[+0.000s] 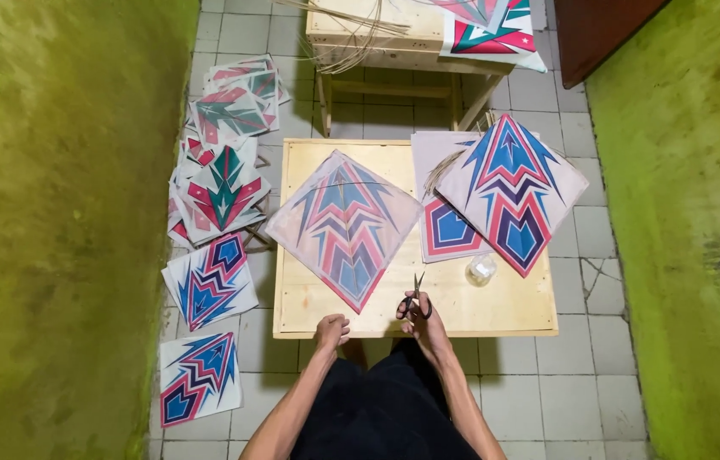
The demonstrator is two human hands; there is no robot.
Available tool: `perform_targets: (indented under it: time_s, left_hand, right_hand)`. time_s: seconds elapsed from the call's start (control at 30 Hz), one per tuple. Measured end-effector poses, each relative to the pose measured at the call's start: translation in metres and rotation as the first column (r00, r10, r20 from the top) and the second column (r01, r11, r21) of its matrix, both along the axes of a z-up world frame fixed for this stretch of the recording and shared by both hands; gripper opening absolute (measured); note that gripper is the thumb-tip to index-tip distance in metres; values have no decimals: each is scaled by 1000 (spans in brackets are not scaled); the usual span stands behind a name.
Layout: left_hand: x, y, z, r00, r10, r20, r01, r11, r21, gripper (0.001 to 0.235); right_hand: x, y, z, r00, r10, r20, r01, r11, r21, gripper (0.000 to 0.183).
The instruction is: A person is seen trimming the edges of kite paper with scissors and folding them over the wooden frame to assemble a kite.
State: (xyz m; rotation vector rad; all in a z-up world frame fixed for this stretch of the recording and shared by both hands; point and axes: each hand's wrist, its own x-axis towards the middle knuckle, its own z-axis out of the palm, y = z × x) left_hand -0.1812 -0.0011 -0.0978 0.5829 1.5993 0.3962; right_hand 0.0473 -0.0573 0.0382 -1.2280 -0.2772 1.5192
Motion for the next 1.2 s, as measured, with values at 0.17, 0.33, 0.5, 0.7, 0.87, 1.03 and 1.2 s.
perform_targets:
  time_s: [0.17, 0.33, 0.5, 0.7, 0.87, 1.03, 1.2]
  left_hand:
    - [9, 7, 14, 996, 30, -80, -28, 999, 17, 33]
    - [17, 19, 48, 995, 79, -58, -77, 997, 21, 33]
    - [25, 28, 60, 991, 117, -62, -117, 993, 5, 24]
    - [31, 37, 35, 988, 114, -99, -117, 993, -21, 22]
    - [28, 45, 26, 977, 67, -202, -68, 998, 1, 18]
    - [32, 40, 16, 989, 111, -98, -105, 993, 59, 18]
    - [35, 40, 22, 874, 322, 364, -362, 931, 46, 29]
  right_hand:
    - [8, -4, 3, 1000, -19, -13, 19, 1000, -5, 59]
    - [16, 0, -2, 998, -47, -37, 47, 999, 1, 58]
    - [19, 1, -8, 998, -50, -41, 50, 999, 0, 59]
    - [17, 3, -7, 1000, -23, 3, 23, 1000, -17, 56]
    - [13, 12, -4, 998, 13, 61, -13, 1000, -10, 54]
    - [11, 15, 0, 998, 13, 64, -14, 1000, 8, 53]
    - [7, 19, 8, 986, 94, 139, -91, 995, -28, 54]
